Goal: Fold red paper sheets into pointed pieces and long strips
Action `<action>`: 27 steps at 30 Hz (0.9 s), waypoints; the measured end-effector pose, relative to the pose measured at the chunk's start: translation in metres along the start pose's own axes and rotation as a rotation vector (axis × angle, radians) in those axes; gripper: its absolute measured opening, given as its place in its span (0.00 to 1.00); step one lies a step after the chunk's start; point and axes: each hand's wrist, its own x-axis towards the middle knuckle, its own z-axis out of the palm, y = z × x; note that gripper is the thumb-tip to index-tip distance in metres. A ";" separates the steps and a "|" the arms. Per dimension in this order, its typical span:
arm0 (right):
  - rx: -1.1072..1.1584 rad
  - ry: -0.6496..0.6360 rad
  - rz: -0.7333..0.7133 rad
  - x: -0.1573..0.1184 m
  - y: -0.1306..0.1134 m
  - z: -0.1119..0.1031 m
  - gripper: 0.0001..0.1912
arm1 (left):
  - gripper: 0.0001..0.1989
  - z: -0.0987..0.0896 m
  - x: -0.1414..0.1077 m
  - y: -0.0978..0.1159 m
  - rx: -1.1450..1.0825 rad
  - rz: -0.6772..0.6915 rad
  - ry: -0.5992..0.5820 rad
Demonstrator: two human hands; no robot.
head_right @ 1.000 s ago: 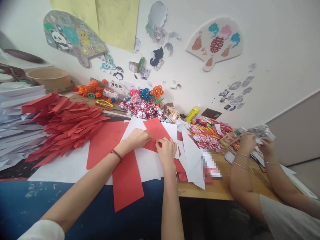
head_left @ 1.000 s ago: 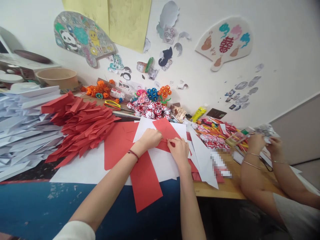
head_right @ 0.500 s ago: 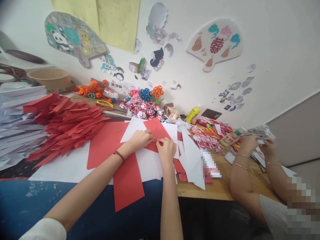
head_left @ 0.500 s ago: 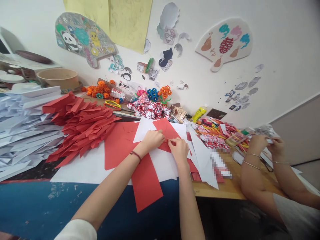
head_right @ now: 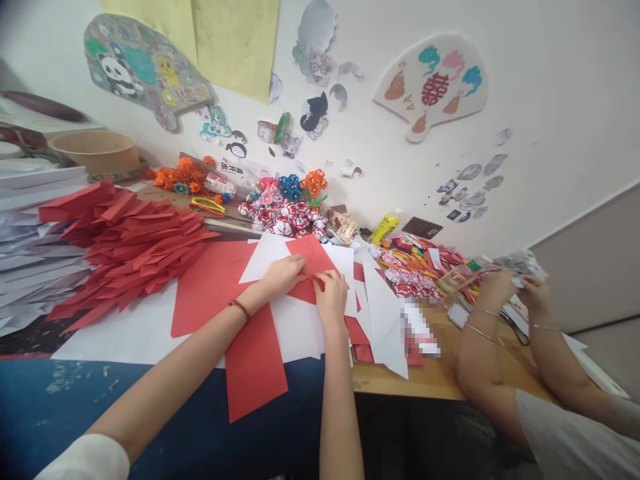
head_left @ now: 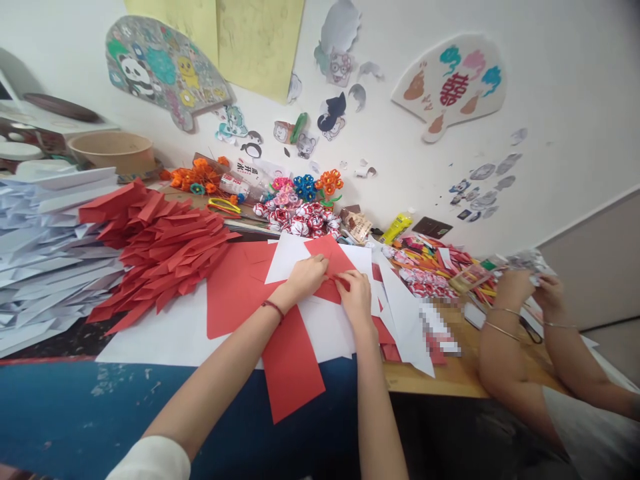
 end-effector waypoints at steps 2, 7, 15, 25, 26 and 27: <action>-0.006 -0.007 -0.012 0.000 -0.001 -0.001 0.10 | 0.07 0.001 0.001 -0.002 -0.058 -0.012 0.005; 0.011 -0.015 -0.006 0.000 -0.003 -0.003 0.08 | 0.09 0.004 0.004 -0.007 -0.165 -0.013 -0.004; 0.099 0.009 -0.020 0.001 0.000 0.001 0.07 | 0.04 0.005 0.006 -0.008 -0.190 -0.001 0.000; 0.219 0.017 -0.053 0.002 0.002 0.004 0.05 | 0.06 0.000 0.007 -0.008 -0.215 0.024 0.017; 0.229 0.024 -0.055 0.002 0.001 0.004 0.05 | 0.07 0.000 0.007 -0.007 -0.225 0.018 0.020; 0.240 0.033 -0.053 0.003 0.001 0.004 0.06 | 0.07 -0.001 0.007 -0.007 -0.235 0.006 0.018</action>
